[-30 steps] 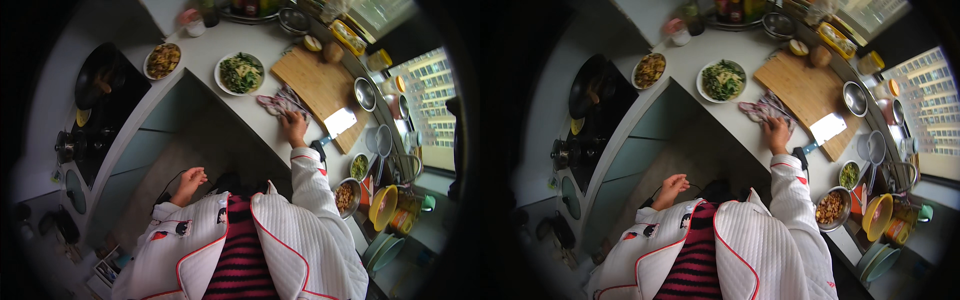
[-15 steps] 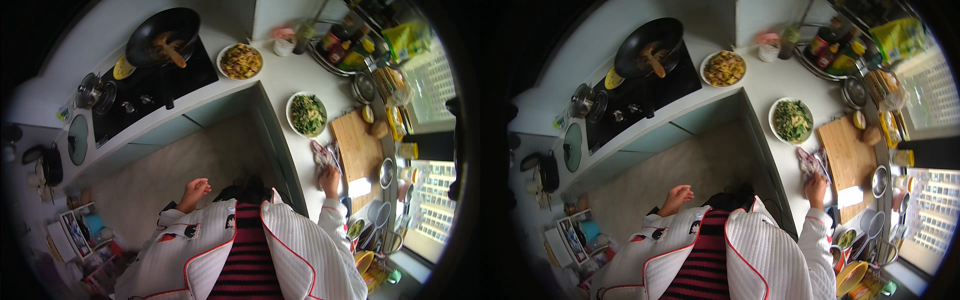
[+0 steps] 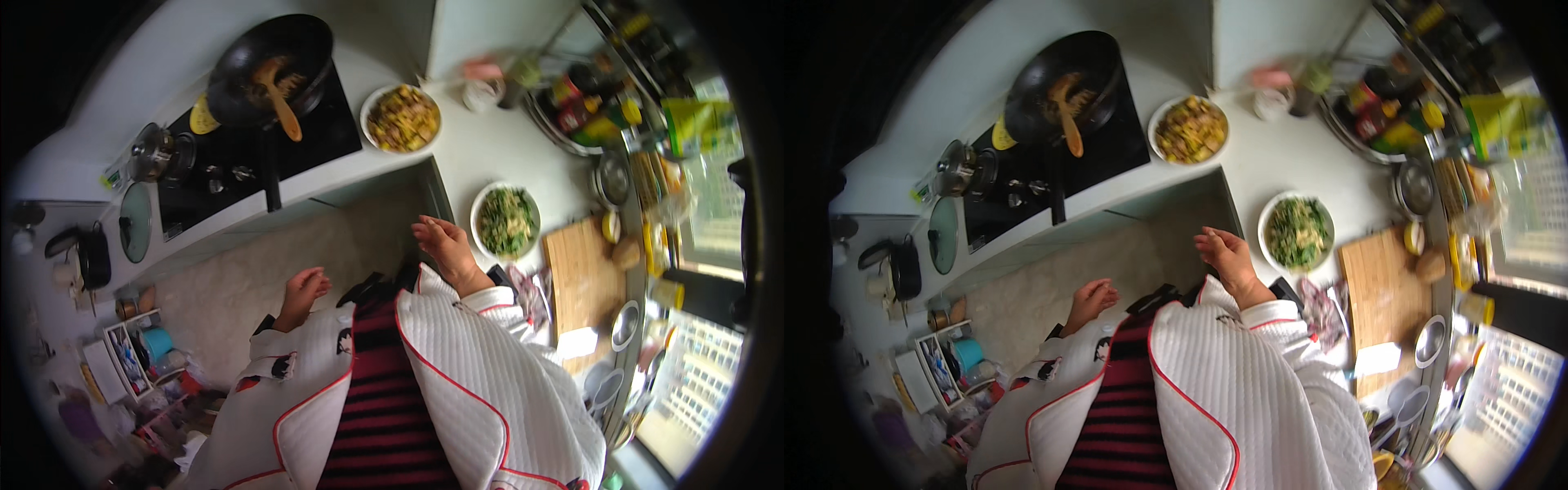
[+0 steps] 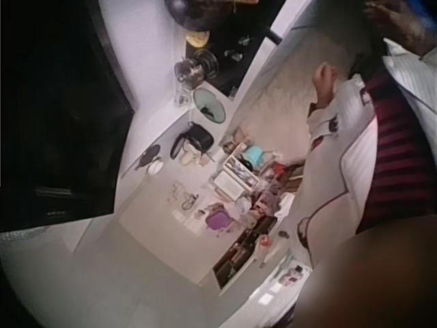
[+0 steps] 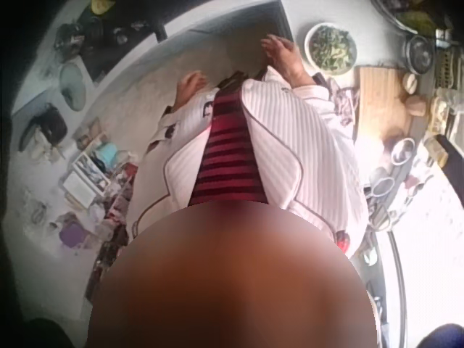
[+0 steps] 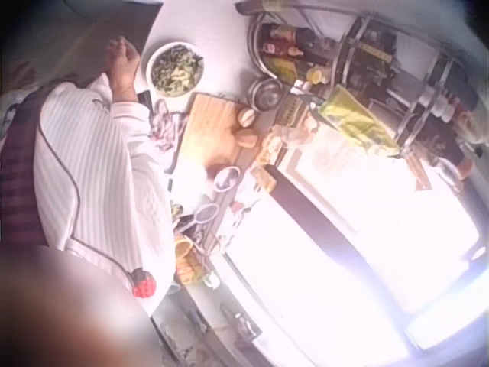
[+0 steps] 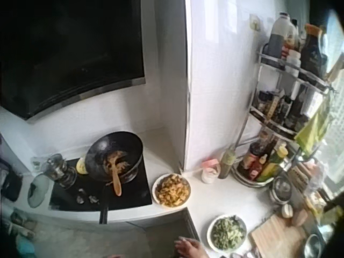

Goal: The person stirs a vegetable and meat mixture in a wok, then transfers it to a plate. They add more ingredients to the wok and continue cooking. Later, they use a crepe maker to cook a batter-based item, spreading and flipping it with a spatula.

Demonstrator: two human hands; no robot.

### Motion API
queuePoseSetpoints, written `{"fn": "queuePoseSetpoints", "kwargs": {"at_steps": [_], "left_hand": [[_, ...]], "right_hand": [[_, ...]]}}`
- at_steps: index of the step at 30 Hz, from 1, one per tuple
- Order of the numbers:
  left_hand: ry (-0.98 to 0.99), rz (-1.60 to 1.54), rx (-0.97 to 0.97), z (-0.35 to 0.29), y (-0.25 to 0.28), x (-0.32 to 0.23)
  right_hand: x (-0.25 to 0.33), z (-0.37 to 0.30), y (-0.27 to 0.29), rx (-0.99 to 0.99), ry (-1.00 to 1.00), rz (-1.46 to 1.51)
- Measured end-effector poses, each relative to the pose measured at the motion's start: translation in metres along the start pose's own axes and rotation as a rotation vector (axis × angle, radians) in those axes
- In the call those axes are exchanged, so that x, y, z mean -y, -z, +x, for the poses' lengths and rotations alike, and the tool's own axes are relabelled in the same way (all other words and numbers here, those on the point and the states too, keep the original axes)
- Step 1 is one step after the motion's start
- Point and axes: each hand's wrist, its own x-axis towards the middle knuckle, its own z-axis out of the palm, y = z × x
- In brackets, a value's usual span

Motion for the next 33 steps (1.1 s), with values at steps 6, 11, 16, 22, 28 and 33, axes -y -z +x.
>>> {"fn": "queuePoseSetpoints", "kwargs": {"at_steps": [6,11,16,22,28,33], "left_hand": [[-0.076,-0.091,-0.076,0.008,-0.011,-0.049],[-0.062,-0.242,-0.125,0.023,0.001,-0.085],[-0.126,-0.417,0.132,0.053,0.014,-0.131],[-0.083,-0.523,0.425,0.071,0.029,-0.171],[-0.089,-0.474,0.573,0.088,0.032,-0.181],[-0.061,-0.48,0.68,0.099,0.037,-0.179]], "right_hand": [[0.044,0.035,-0.033,0.0,0.204,-0.294],[0.075,0.057,-0.105,0.121,0.554,-0.533],[0.113,0.085,-0.223,0.297,1.006,-1.16],[0.115,0.135,-0.284,0.073,0.859,-1.825],[0.188,0.055,-0.268,0.031,1.125,-1.812],[0.183,0.03,-0.28,0.034,0.748,-2.074]]}}
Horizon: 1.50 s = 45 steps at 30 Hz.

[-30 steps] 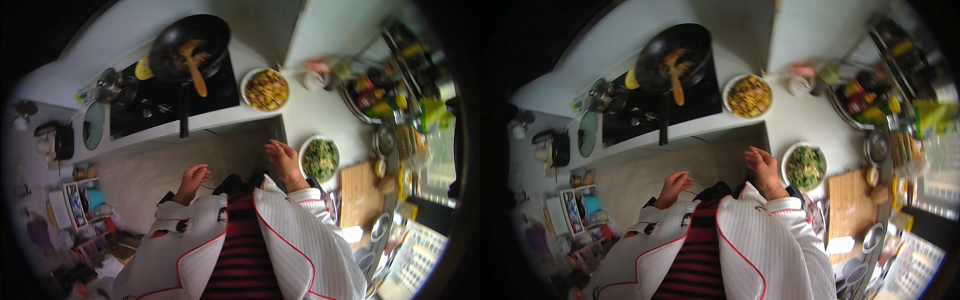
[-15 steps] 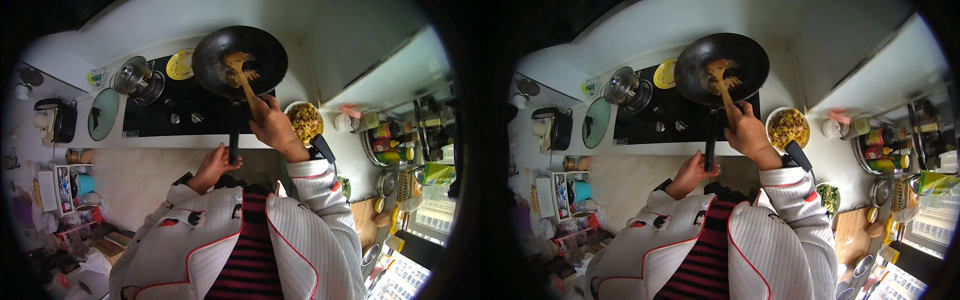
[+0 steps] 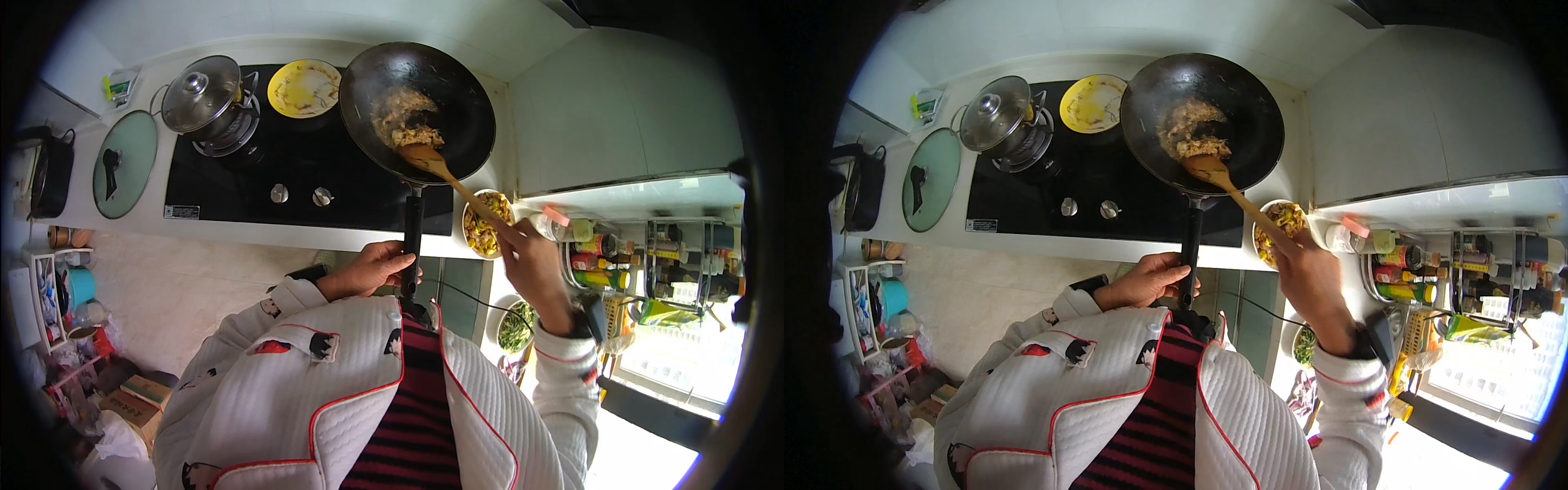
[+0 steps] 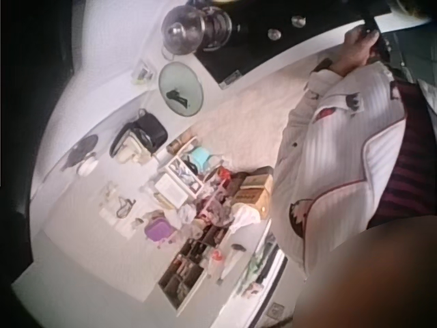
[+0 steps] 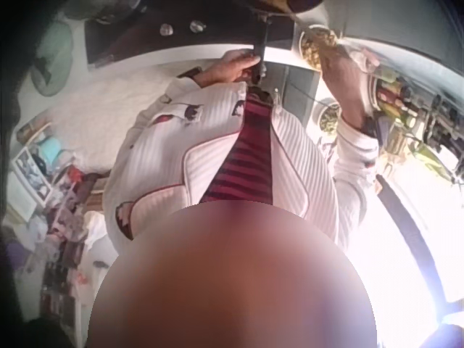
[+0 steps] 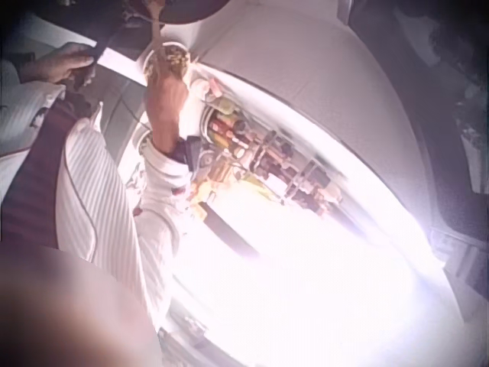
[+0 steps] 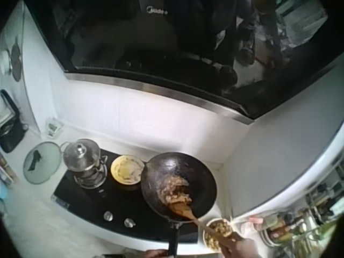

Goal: The person stirs a vegetable and meat mixture in a wok, then transfers it to a plate. They add more ingredients to the wok and continue cooking. Later, they use a crepe maker to cook a batter-based item, spreading and flipping it with a spatula.

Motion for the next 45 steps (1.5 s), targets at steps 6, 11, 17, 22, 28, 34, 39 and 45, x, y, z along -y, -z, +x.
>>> {"fn": "queuePoseSetpoints", "kwargs": {"at_steps": [6,11,17,22,28,34,39,45], "left_hand": [[0.044,0.024,0.001,-0.001,0.002,-0.003],[0.066,0.008,-0.008,0.0,0.003,-0.002],[0.054,0.006,0.003,-0.002,0.005,-0.004],[0.042,0.0,-0.008,-0.004,0.002,-0.004],[0.014,-0.004,-0.012,-0.008,-0.002,-0.008],[0.006,-0.02,-0.013,-0.006,-0.001,-0.005],[0.012,0.006,-0.026,-0.008,-0.002,-0.006],[0.023,-0.008,-0.008,-0.005,-0.002,-0.007]], "right_hand": [[-0.002,0.026,-0.027,-0.21,0.143,0.106],[0.0,0.024,-0.021,-0.242,0.034,0.027],[0.006,0.052,-0.052,-0.201,0.063,-0.049],[0.004,0.048,-0.038,-0.232,0.019,-0.086],[0.008,0.072,-0.057,-0.219,-0.049,0.096],[-0.013,0.062,-0.046,-0.293,0.019,0.045],[0.002,0.082,-0.066,-0.248,-0.019,0.032],[-0.033,0.064,-0.049,-0.22,-0.002,0.043]]}}
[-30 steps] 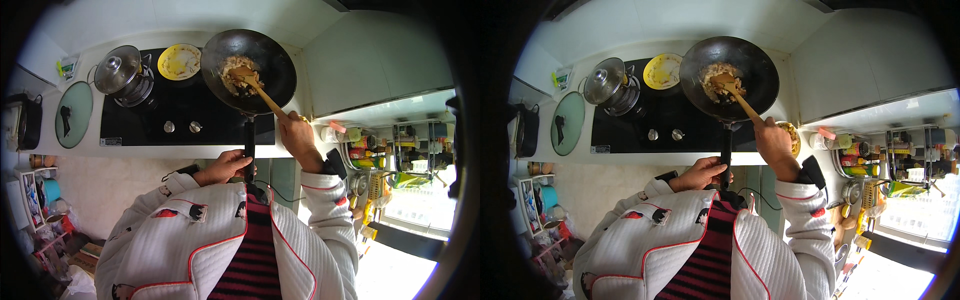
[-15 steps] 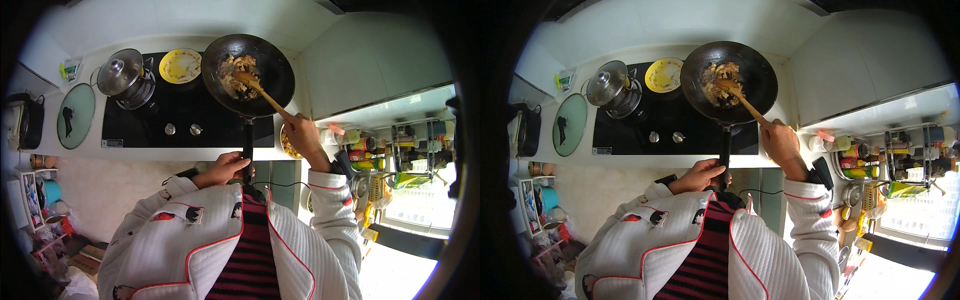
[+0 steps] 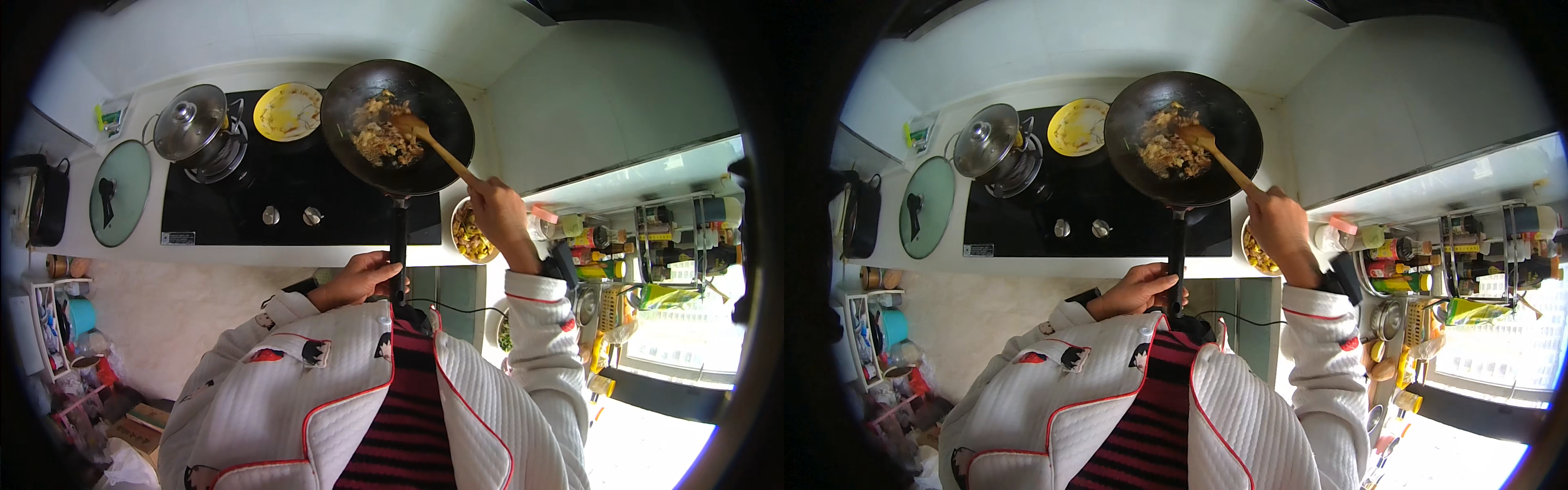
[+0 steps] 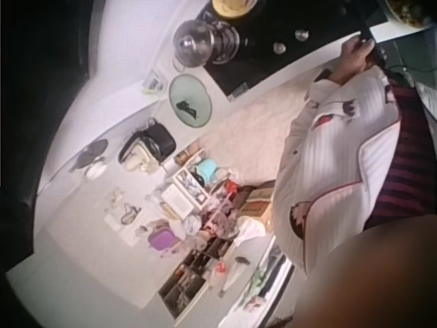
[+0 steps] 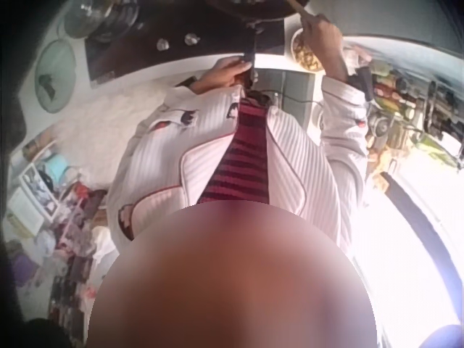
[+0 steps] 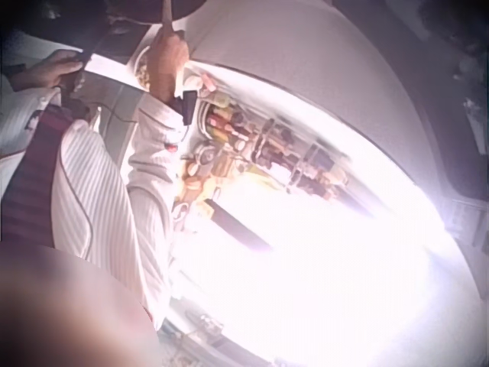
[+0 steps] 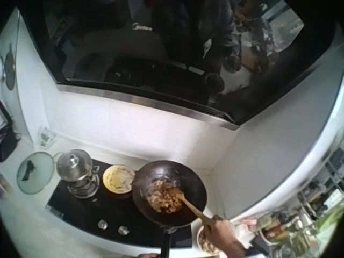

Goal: The person stirs a vegetable and meat mixture in a wok, then transfers it to a plate. They add more ingredients to the wok and continue cooking. Later, they use a crepe maker to cook a batter-based item, spreading and flipping it with a spatula.

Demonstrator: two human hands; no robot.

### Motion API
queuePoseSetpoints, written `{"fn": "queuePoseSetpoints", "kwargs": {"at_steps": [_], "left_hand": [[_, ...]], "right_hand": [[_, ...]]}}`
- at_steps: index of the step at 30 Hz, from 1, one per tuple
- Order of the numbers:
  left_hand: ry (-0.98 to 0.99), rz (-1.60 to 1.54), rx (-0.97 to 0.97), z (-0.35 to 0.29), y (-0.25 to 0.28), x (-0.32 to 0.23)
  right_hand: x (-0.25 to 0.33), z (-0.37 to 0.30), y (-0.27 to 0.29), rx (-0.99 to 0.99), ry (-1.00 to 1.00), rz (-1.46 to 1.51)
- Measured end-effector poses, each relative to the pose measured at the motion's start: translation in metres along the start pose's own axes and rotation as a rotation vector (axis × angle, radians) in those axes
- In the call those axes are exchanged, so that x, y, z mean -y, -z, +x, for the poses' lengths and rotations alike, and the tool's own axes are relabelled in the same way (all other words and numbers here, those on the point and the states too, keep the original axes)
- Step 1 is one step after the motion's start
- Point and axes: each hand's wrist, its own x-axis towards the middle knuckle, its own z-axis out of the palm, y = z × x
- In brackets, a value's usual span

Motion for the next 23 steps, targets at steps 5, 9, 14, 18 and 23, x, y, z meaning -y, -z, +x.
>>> {"fn": "queuePoseSetpoints", "kwargs": {"at_steps": [5,9,14,18,23], "left_hand": [[0.029,-0.018,-0.032,0.001,-0.001,0.0],[0.005,0.023,-0.002,0.002,0.002,0.001],[0.006,0.033,-0.008,0.001,0.004,0.002],[-0.004,0.024,0.026,0.004,0.008,0.007],[0.005,0.022,0.024,0.005,0.01,0.006]], "right_hand": [[0.023,0.019,-0.031,-0.052,0.073,-0.079],[0.012,0.017,0.005,-0.052,0.187,-0.386],[-0.013,0.018,0.077,-0.021,0.364,-0.673],[-0.03,0.025,0.107,0.11,0.287,-0.723],[-0.026,0.086,0.038,0.049,0.276,-0.467]]}}
